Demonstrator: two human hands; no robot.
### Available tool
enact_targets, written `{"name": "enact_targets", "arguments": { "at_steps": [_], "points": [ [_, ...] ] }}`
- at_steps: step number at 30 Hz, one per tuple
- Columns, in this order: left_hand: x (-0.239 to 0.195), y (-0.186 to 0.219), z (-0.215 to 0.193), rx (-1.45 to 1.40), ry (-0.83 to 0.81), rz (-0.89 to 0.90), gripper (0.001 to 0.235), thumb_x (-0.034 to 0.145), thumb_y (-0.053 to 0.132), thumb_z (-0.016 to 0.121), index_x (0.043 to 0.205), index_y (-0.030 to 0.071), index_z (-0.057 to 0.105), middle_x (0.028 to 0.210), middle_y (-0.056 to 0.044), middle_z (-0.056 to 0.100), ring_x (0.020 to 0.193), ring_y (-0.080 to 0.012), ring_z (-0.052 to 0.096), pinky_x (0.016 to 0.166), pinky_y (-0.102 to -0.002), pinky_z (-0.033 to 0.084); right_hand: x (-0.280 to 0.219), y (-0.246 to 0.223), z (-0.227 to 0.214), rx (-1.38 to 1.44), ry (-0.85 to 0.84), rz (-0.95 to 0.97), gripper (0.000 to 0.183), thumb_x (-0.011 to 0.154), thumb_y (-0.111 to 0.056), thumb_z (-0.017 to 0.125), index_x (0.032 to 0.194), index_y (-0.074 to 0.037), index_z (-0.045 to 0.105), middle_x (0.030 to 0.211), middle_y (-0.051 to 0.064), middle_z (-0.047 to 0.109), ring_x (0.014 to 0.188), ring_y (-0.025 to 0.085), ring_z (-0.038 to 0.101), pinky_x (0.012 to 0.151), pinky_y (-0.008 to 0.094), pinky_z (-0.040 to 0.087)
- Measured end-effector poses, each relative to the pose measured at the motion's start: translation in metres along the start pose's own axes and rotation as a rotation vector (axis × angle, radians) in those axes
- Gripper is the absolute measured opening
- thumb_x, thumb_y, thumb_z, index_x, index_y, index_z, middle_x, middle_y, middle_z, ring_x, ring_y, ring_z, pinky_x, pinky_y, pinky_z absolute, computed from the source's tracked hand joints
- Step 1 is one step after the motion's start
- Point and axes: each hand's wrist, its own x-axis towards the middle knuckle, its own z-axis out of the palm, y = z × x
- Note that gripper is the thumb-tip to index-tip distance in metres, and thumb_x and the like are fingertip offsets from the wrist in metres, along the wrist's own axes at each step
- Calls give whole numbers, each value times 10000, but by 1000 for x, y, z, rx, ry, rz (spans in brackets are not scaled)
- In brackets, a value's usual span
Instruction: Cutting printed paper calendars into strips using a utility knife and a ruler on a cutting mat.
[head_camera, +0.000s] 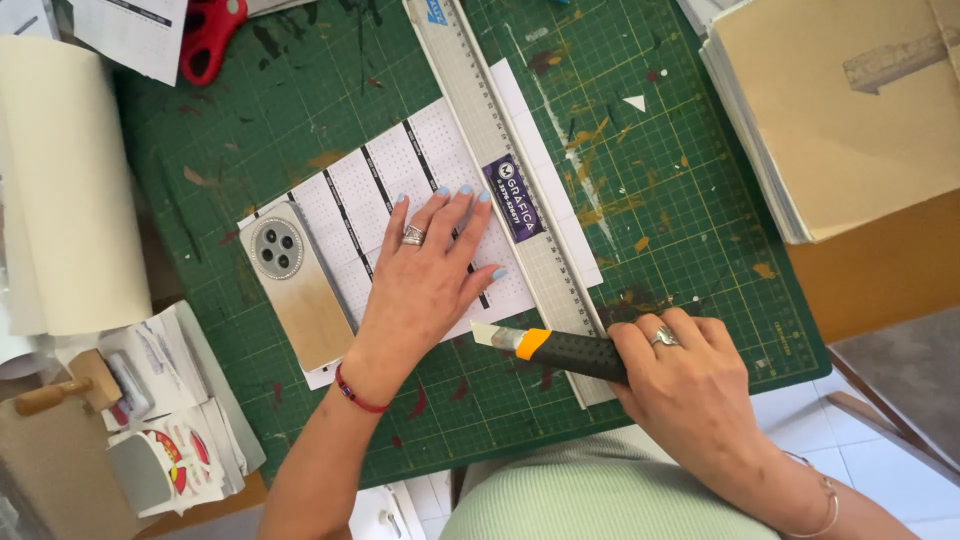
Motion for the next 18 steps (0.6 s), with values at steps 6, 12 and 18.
{"name": "enact_targets", "arguments": {
  "at_steps": [6,12,18],
  "points": [
    [1,1,-2,-12,-11,-7,688,1038,516,735,1560,101,567,1496,-98,603,1411,-267,549,1251,-517,399,1,-1,0,12,37,-4,309,826,-350,878,994,-175,686,839,-17,658,850,260,655,783,426,536],
    [0,1,-1,-32,-11,-5,680,1050,499,725,1570,95,557,1501,-108,602,1418,-281,553,1253,-529,399,2,-1,-1,19,45,-7,271,878,-343,852,1004,-168,689,842,-11,659,844,266,659,770,426,531],
    [0,0,0,-31,-30,-5,701,1041,504,730,1576,93,540,1507,-101,575,1423,-271,542,1249,-545,403,3,-1,-4,-6,37,-24,258,894,-363,839,1007,-183,692,843,-15,671,847,259,664,790,425,541]
  ]
}}
